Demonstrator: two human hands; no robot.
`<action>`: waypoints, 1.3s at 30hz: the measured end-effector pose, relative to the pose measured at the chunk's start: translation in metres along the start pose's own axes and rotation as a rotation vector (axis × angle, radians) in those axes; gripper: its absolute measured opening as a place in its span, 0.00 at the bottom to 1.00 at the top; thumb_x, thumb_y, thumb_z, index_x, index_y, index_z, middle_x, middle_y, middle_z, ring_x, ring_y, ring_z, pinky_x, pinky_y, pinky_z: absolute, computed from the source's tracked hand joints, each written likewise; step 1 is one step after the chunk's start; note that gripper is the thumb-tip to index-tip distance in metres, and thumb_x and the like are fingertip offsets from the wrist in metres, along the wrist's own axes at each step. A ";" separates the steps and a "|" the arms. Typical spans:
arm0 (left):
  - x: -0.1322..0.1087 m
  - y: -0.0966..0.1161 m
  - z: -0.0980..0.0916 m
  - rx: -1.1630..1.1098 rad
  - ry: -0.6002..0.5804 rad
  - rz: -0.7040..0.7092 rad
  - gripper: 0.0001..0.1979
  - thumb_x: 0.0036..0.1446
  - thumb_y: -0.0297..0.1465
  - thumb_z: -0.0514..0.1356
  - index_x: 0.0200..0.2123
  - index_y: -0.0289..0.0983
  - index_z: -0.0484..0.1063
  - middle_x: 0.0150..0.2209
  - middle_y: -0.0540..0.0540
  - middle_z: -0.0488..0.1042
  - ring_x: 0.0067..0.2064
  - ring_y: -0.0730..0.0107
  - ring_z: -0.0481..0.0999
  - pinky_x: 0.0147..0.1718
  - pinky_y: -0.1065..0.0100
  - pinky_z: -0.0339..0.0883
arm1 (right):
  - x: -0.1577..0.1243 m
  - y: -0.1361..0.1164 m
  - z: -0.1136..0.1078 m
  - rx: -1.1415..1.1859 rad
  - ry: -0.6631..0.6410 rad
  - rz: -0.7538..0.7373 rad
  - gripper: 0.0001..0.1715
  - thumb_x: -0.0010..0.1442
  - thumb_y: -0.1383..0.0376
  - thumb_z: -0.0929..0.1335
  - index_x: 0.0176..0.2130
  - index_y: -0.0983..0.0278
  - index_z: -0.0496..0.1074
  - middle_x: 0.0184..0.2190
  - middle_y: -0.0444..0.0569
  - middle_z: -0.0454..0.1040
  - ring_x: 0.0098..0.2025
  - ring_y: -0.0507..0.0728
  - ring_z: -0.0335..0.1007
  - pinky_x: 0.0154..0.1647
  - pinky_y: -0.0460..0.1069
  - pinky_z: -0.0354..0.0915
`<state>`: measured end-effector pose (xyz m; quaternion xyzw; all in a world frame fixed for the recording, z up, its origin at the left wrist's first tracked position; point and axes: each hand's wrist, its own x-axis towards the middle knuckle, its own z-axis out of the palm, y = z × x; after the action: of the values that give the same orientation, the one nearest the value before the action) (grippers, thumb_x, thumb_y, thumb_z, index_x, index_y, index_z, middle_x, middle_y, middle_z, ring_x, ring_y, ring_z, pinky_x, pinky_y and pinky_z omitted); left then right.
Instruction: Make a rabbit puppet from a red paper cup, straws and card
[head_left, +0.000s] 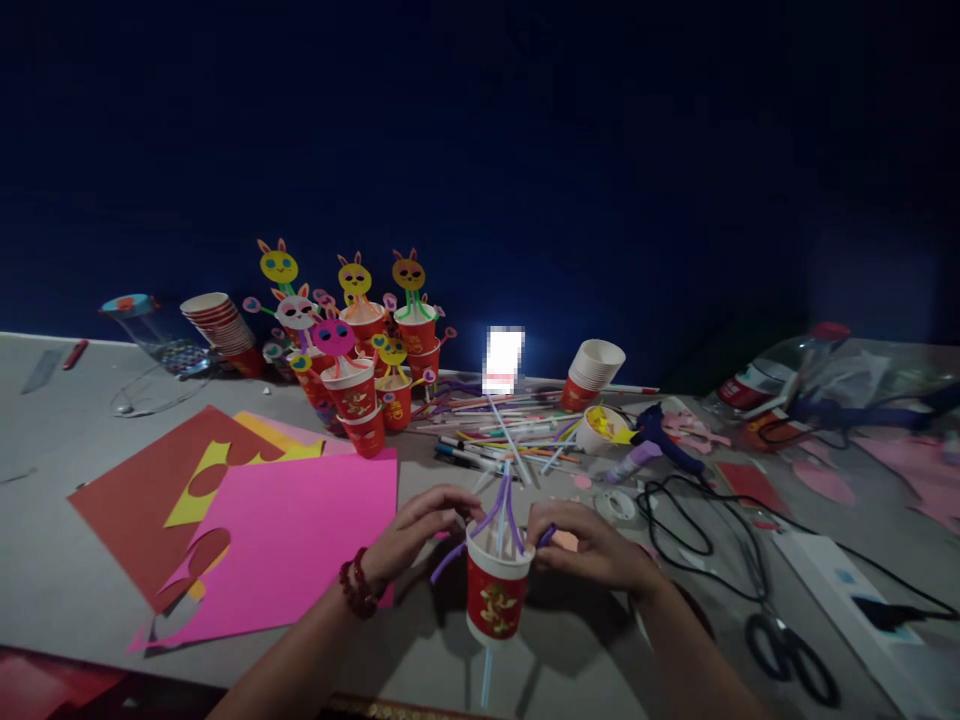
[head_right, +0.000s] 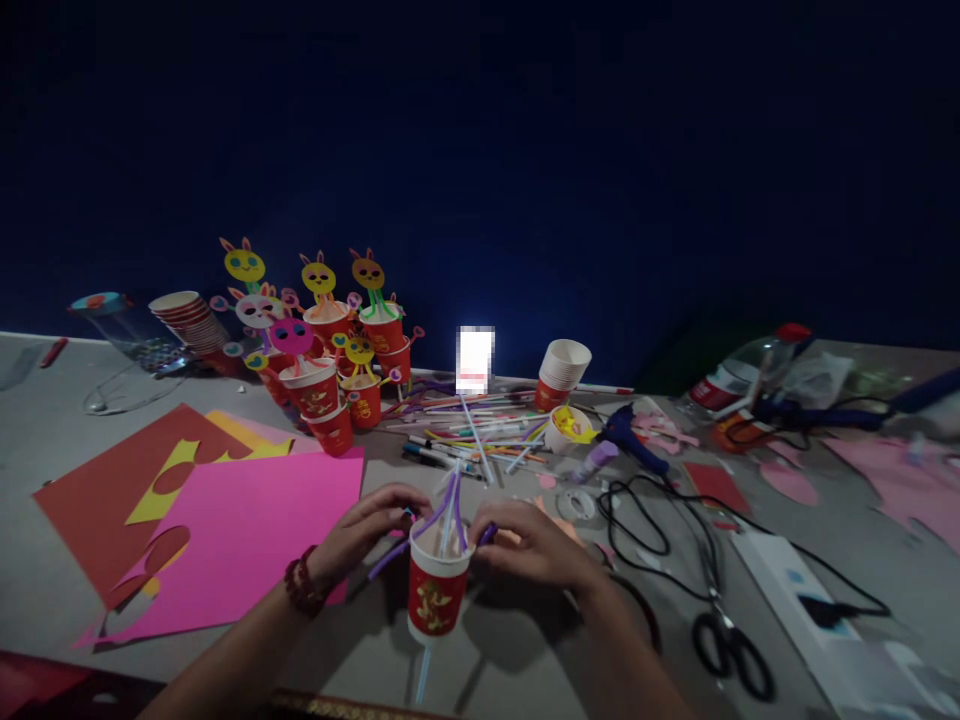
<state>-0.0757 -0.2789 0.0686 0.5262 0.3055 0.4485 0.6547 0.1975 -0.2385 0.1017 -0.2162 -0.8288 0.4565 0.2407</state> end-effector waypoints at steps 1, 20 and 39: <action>0.001 -0.001 0.001 -0.040 0.002 -0.049 0.14 0.60 0.35 0.61 0.48 0.38 0.75 0.43 0.42 0.77 0.44 0.64 0.74 0.43 0.67 0.66 | 0.000 0.000 0.001 -0.015 -0.026 0.007 0.11 0.64 0.59 0.68 0.38 0.64 0.74 0.33 0.49 0.75 0.36 0.54 0.70 0.39 0.47 0.63; 0.004 0.000 0.012 -0.109 -0.048 -0.153 0.15 0.49 0.33 0.70 0.30 0.35 0.67 0.29 0.48 0.75 0.31 0.72 0.74 0.32 0.71 0.65 | 0.012 0.004 0.017 0.109 -0.222 0.052 0.15 0.65 0.57 0.66 0.40 0.66 0.74 0.37 0.51 0.77 0.41 0.56 0.72 0.43 0.48 0.64; -0.004 0.009 0.008 -0.242 -0.280 0.097 0.14 0.55 0.31 0.65 0.46 0.37 0.72 0.52 0.36 0.69 0.56 0.53 0.69 0.54 0.54 0.61 | 0.002 0.011 0.012 0.344 0.043 0.192 0.22 0.59 0.48 0.69 0.32 0.65 0.71 0.30 0.48 0.70 0.30 0.53 0.67 0.29 0.46 0.63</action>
<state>-0.0731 -0.2851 0.0791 0.5151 0.1294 0.4353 0.7269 0.1905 -0.2397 0.0866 -0.2595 -0.7089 0.6076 0.2468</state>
